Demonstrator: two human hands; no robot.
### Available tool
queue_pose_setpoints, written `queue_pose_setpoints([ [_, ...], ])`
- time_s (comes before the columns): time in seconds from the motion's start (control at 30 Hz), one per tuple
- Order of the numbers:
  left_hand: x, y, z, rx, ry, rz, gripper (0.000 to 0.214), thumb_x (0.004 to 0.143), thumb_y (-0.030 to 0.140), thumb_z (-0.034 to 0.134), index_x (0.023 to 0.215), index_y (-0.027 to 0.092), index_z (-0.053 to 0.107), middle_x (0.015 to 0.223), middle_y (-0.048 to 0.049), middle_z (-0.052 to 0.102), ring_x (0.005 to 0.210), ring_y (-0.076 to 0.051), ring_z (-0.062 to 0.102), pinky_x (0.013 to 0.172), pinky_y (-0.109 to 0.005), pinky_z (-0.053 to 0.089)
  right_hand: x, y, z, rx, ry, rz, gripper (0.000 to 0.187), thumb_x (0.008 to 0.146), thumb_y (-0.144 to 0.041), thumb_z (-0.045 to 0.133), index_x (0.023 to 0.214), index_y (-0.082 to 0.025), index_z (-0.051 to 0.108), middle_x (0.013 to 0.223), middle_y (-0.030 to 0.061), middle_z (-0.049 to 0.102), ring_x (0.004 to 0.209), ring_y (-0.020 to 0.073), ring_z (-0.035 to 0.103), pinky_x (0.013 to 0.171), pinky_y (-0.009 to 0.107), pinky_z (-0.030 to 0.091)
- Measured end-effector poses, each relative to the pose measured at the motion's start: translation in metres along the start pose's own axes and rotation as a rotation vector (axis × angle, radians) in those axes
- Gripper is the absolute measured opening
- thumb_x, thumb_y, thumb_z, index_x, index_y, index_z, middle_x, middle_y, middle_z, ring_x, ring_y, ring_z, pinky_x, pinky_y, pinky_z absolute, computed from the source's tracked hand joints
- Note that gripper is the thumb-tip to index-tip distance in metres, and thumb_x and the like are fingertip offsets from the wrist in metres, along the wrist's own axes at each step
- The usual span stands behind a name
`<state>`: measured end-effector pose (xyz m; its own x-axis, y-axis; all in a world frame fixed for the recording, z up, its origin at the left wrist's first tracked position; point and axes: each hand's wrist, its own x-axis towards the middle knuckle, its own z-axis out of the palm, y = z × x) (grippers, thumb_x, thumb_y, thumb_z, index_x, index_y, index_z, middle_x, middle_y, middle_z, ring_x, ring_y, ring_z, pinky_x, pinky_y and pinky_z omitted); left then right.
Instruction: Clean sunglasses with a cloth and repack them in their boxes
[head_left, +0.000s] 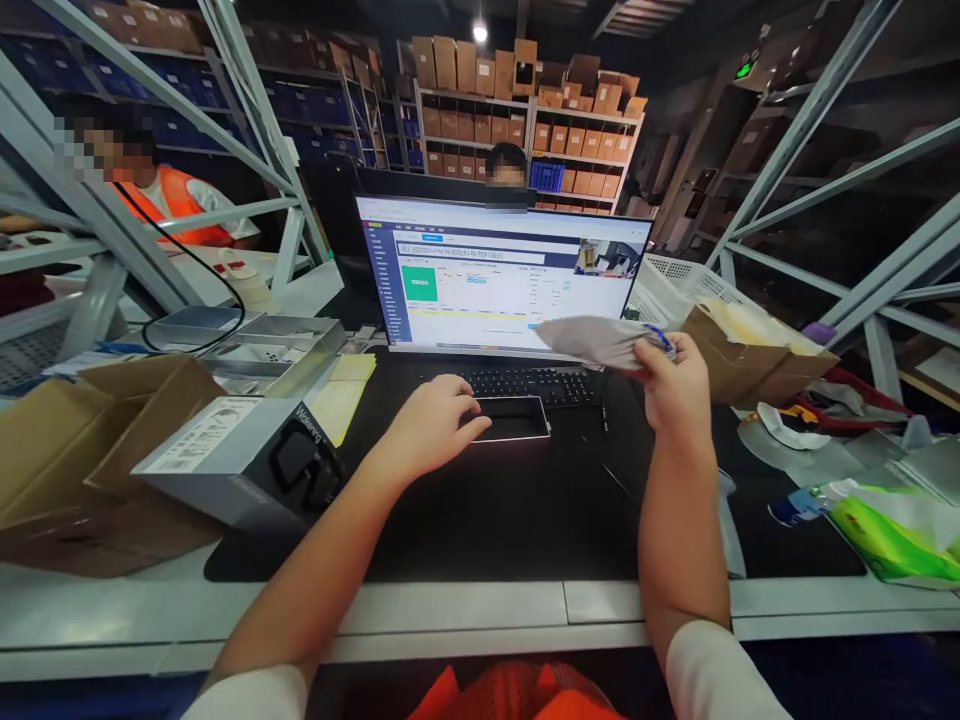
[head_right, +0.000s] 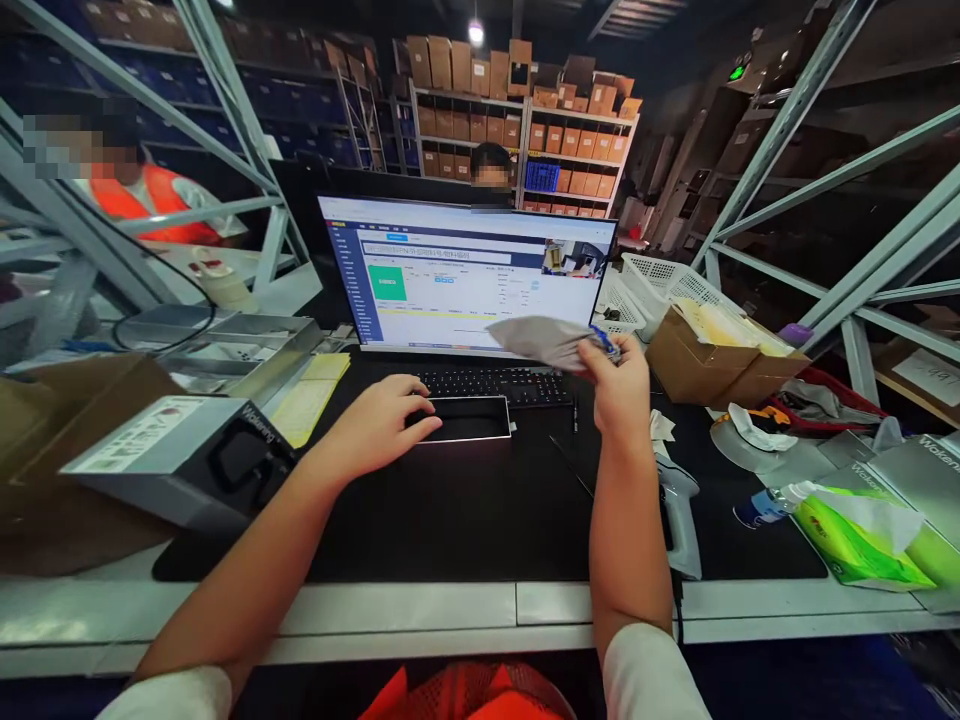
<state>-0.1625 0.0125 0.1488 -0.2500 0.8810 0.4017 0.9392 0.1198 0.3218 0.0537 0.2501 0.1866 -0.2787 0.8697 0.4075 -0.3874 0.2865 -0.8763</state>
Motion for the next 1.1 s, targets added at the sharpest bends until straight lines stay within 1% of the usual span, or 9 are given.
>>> queue_pose_setpoints([
  [0.1, 0.007, -0.012, 0.036, 0.075, -0.206, -0.123, 0.034, 0.084, 0.046, 0.063, 0.087, 0.015, 0.076, 0.118, -0.0193, 0.066, 0.132, -0.041, 0.048, 0.112, -0.055, 0.037, 0.013, 0.003, -0.008, 0.214, 0.025, 0.0, 0.036, 0.058, -0.019, 0.074, 0.083, -0.023, 0.048, 0.077, -0.0063, 0.06, 0.068, 0.0109, 0.062, 0.064, 0.025, 0.056],
  [0.2, 0.013, -0.027, 0.058, 0.037, -0.239, -0.147, 0.042, 0.081, 0.054, 0.064, 0.082, 0.013, 0.075, 0.125, -0.0223, 0.063, 0.139, -0.045, 0.041, 0.115, -0.059, 0.032, 0.014, -0.003, -0.014, 0.308, 0.033, -0.039, 0.04, 0.055, -0.01, 0.071, 0.085, -0.023, 0.048, 0.081, -0.007, 0.062, 0.077, 0.0114, 0.066, 0.072, 0.025, 0.057],
  [0.33, 0.024, -0.034, 0.062, -0.082, -0.217, -0.101, 0.034, 0.079, 0.052, 0.065, 0.073, 0.019, 0.069, 0.126, -0.0146, 0.064, 0.124, -0.033, 0.056, 0.108, -0.044, 0.045, 0.008, -0.011, -0.017, 0.366, 0.011, -0.079, 0.044, 0.055, -0.005, 0.072, 0.088, -0.023, 0.048, 0.087, -0.0066, 0.063, 0.086, 0.0119, 0.067, 0.076, 0.024, 0.056],
  [0.47, 0.029, -0.027, 0.047, -0.157, -0.068, -0.07, 0.029, 0.088, 0.043, 0.055, 0.071, 0.021, 0.061, 0.122, -0.0115, 0.066, 0.119, -0.027, 0.059, 0.107, -0.044, 0.045, 0.005, -0.009, -0.013, 0.312, 0.05, -0.133, 0.047, 0.056, -0.006, 0.075, 0.088, -0.024, 0.045, 0.08, -0.0091, 0.06, 0.071, 0.0084, 0.062, 0.07, 0.022, 0.055],
  [0.63, 0.018, -0.005, 0.002, -0.24, 0.276, -0.04, 0.029, 0.094, 0.039, 0.051, 0.072, 0.021, 0.05, 0.122, -0.0097, 0.069, 0.125, -0.026, 0.059, 0.108, -0.045, 0.044, 0.002, -0.003, -0.009, 0.103, 0.116, -0.24, 0.04, 0.07, -0.023, 0.079, 0.093, -0.024, 0.046, 0.08, -0.0061, 0.059, 0.064, 0.01, 0.061, 0.06, 0.024, 0.056],
  [0.73, -0.004, 0.018, -0.027, -0.237, 0.435, 0.013, 0.029, 0.095, 0.031, 0.055, 0.07, 0.021, 0.045, 0.117, -0.0075, 0.072, 0.127, -0.025, 0.06, 0.11, -0.046, 0.043, 0.002, 0.0, -0.01, -0.046, 0.1, -0.212, 0.033, 0.081, -0.038, 0.074, 0.097, -0.024, 0.05, 0.077, -0.0038, 0.057, 0.054, 0.0111, 0.059, 0.047, 0.023, 0.051],
  [0.83, -0.042, 0.045, -0.033, -0.052, 0.426, 0.082, 0.026, 0.092, 0.022, 0.059, 0.07, 0.02, 0.045, 0.118, -0.0057, 0.071, 0.131, -0.027, 0.058, 0.118, -0.056, 0.032, 0.003, 0.004, -0.011, -0.15, 0.033, -0.21, 0.036, 0.087, -0.045, 0.069, 0.112, -0.022, 0.058, 0.08, -0.0004, 0.06, 0.054, 0.011, 0.06, 0.043, 0.021, 0.047],
  [0.97, -0.102, 0.07, 0.006, 0.18, 0.345, 0.166, 0.018, 0.087, 0.014, 0.064, 0.074, 0.019, 0.054, 0.115, -0.0061, 0.072, 0.133, -0.031, 0.055, 0.12, -0.065, 0.019, 0.0, 0.008, -0.005, -0.186, -0.064, -0.217, 0.037, 0.09, -0.045, 0.065, 0.115, -0.019, 0.068, 0.073, -0.0016, 0.057, 0.048, 0.008, 0.052, 0.038, 0.018, 0.041],
  [1.1, -0.14, 0.069, 0.061, 0.142, 0.297, 0.034, 0.016, 0.09, 0.018, 0.062, 0.074, 0.018, 0.06, 0.126, -0.0115, 0.067, 0.136, -0.034, 0.051, 0.118, -0.066, 0.026, -0.017, 0.002, 0.012, -0.115, -0.143, -0.143, 0.032, 0.088, -0.046, 0.07, 0.102, -0.018, 0.074, 0.066, -0.0041, 0.05, 0.042, 0.0057, 0.044, 0.032, 0.017, 0.035],
])
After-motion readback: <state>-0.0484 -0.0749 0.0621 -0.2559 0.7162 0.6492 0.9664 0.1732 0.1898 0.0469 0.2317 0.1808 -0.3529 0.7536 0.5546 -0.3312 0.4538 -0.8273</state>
